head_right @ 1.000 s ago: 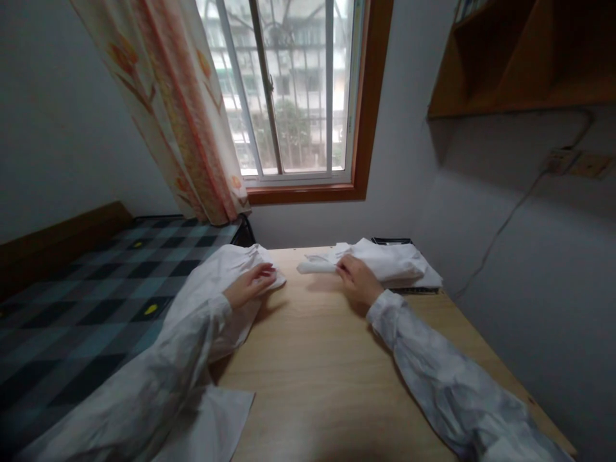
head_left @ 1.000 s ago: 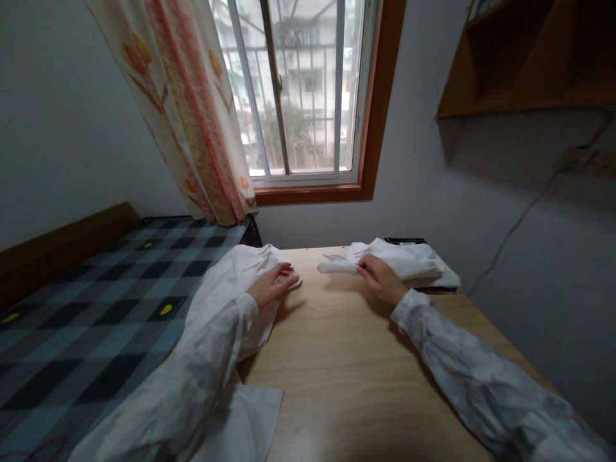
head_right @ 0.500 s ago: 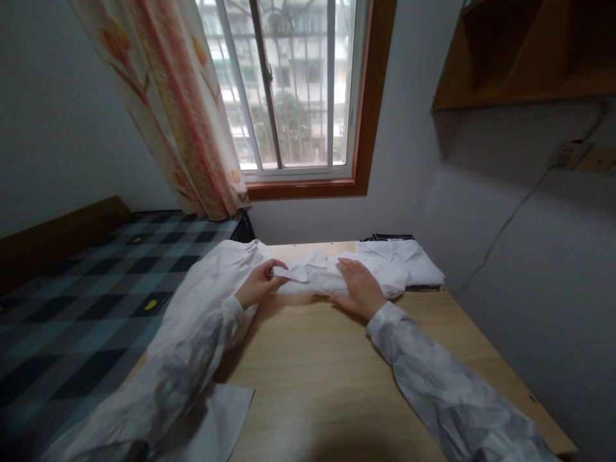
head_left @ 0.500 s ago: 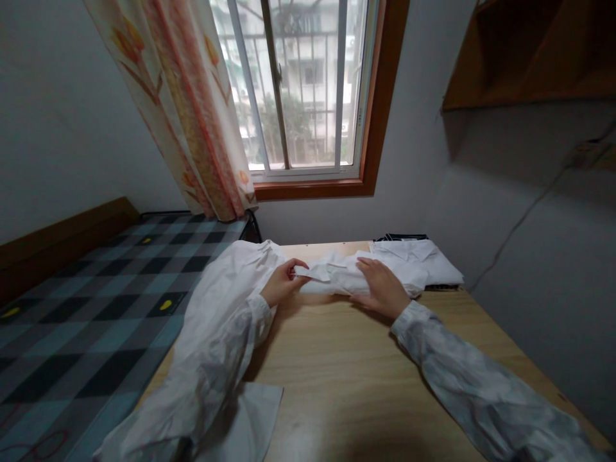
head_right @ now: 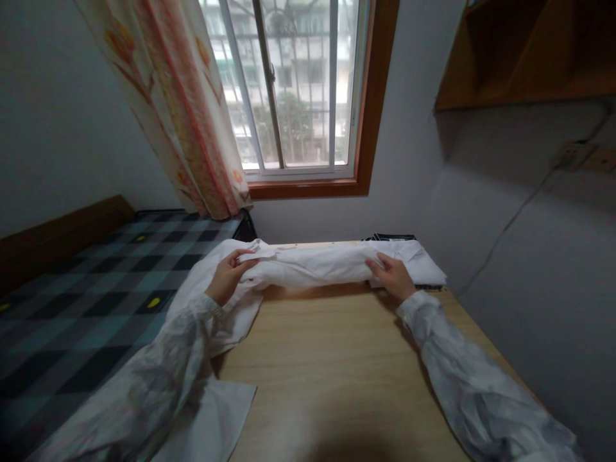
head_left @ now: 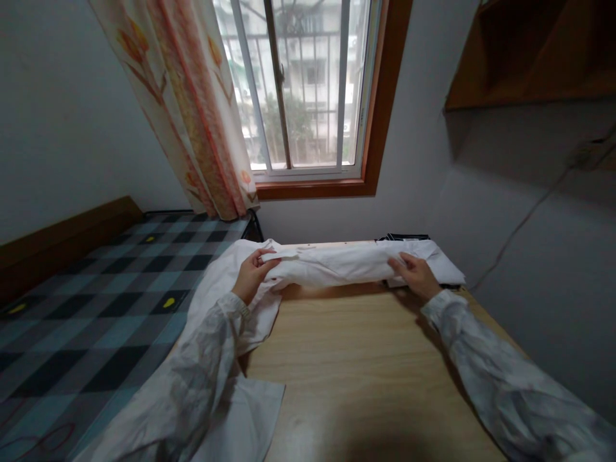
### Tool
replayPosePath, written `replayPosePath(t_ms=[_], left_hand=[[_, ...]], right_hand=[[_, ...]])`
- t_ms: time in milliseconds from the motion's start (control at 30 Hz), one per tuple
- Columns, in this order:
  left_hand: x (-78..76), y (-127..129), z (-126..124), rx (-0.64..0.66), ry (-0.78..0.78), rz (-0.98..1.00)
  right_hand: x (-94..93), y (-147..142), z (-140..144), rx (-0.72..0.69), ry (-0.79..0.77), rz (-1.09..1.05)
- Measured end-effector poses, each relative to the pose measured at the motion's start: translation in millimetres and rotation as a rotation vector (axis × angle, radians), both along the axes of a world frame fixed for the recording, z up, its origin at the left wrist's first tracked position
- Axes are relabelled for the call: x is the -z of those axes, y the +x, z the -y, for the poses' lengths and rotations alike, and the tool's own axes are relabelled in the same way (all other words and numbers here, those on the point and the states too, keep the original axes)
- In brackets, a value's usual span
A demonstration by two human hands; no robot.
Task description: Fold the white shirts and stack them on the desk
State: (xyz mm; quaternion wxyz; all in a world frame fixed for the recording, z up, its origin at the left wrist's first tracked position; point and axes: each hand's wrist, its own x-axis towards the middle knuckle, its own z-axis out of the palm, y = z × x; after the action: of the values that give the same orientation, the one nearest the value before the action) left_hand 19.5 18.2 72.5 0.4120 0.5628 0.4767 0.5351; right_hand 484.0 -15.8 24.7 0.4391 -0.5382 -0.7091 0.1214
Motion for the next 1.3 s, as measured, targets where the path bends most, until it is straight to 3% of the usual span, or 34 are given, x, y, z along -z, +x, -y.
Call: replayPosePath(t_ms=[100,167,233,300,400,500,600,700,800,967,1100,1300], left_hand=[[-7.6,-9.5,1.6,-0.004,0.017,0.007],[-7.6,-14.5,1.9,-0.011,0.035,-0.03],[-1.0,-17.8,2.1,-0.019,0.042,-0.081],[12.1,-19.5,3.2,-0.024,0.024,-0.147],[36.6,-21.7,7.4,-0.027,-0.06,-0.212],[53.5,-26.5,10.5,0.02,-0.16,-0.27],[54.2,-31.3,6.1,-0.011,-0.122,-0.485],[44.2,-27.4,-4.5,-0.114,0.14,-0.736],[36.7,-11.1,-12.0,-0.093,0.331,-0.94],[49.7,20.6,-8.5,-0.063,0.365,-1.211],[73.2,23.2,-6.3,-0.037,0.328,-1.141],[93.0,4.1,-9.7,0.118,0.227,-0.678]], right_hand=[[-41.6,3.6,-26.3,0.009,0.062,-0.074],[-61.8,5.7,-44.7,-0.052,-0.016,-0.018],[-68.1,5.5,-60.3,-0.095,-0.148,0.13],[-59.8,1.6,-69.8,-0.037,-0.243,0.321],[-31.8,-11.2,-67.7,0.088,-0.23,0.536],[-6.3,-28.0,-47.5,0.002,-0.109,0.597],[4.8,-45.3,-23.0,-0.163,-0.048,0.573],[4.3,-64.8,-11.5,-0.251,-0.035,0.54],[-0.9,-91.0,-17.9,-0.292,-0.037,0.533],[-8.1,-155.0,-43.0,-0.343,-0.052,0.565],[-1.3,-209.0,-56.1,-0.345,-0.033,0.563],[34.2,-245.9,-60.0,-0.321,0.105,0.436]])
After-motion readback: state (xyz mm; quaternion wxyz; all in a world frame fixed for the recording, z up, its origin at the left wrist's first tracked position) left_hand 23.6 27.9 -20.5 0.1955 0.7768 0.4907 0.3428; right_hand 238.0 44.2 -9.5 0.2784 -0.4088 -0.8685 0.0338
